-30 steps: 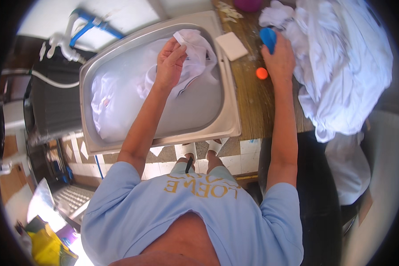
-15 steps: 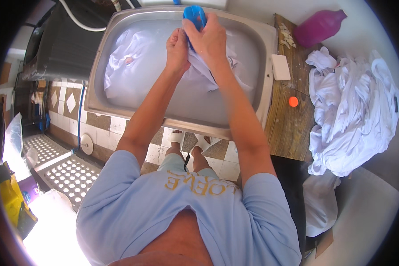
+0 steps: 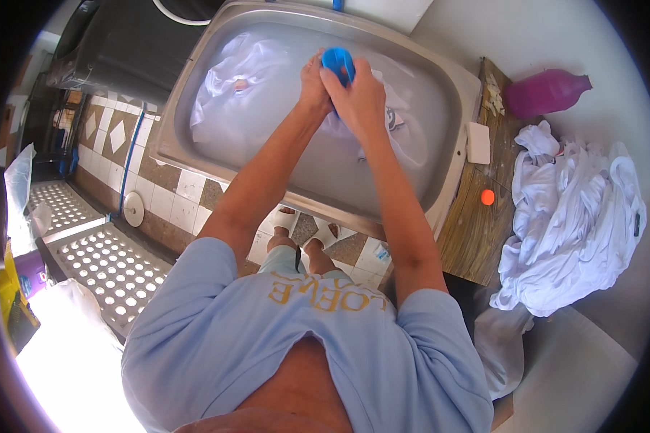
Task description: The person washes a white shirt by hand in a sink, using a bar of soap and a brush to scrub specific spots before rinsing it in the soapy water.
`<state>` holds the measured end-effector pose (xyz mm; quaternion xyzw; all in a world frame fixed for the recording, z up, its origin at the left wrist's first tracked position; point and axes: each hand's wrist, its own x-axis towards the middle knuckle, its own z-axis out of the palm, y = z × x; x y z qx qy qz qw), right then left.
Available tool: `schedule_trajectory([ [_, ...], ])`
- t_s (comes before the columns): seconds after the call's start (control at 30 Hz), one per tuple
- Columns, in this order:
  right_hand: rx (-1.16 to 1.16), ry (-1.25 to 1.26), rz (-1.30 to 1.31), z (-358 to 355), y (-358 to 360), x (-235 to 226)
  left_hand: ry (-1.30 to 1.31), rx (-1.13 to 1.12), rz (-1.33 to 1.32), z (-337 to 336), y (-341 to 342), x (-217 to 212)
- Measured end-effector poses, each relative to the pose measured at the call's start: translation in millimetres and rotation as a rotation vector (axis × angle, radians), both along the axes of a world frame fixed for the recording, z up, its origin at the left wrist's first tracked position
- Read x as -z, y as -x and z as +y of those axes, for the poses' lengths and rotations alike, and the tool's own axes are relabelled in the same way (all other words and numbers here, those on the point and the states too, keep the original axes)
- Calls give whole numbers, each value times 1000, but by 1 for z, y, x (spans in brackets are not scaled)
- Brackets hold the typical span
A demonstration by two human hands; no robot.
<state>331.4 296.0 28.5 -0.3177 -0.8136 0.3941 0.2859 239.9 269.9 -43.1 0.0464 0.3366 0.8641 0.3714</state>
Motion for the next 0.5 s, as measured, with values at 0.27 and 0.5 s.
schedule_trajectory([
  [0.27,21,-102,43,41,24,-8,51,-139,-78,32,-23,-8],
  [0.5,16,212,89,10,-59,43,31,106,-63,9,5,-25],
])
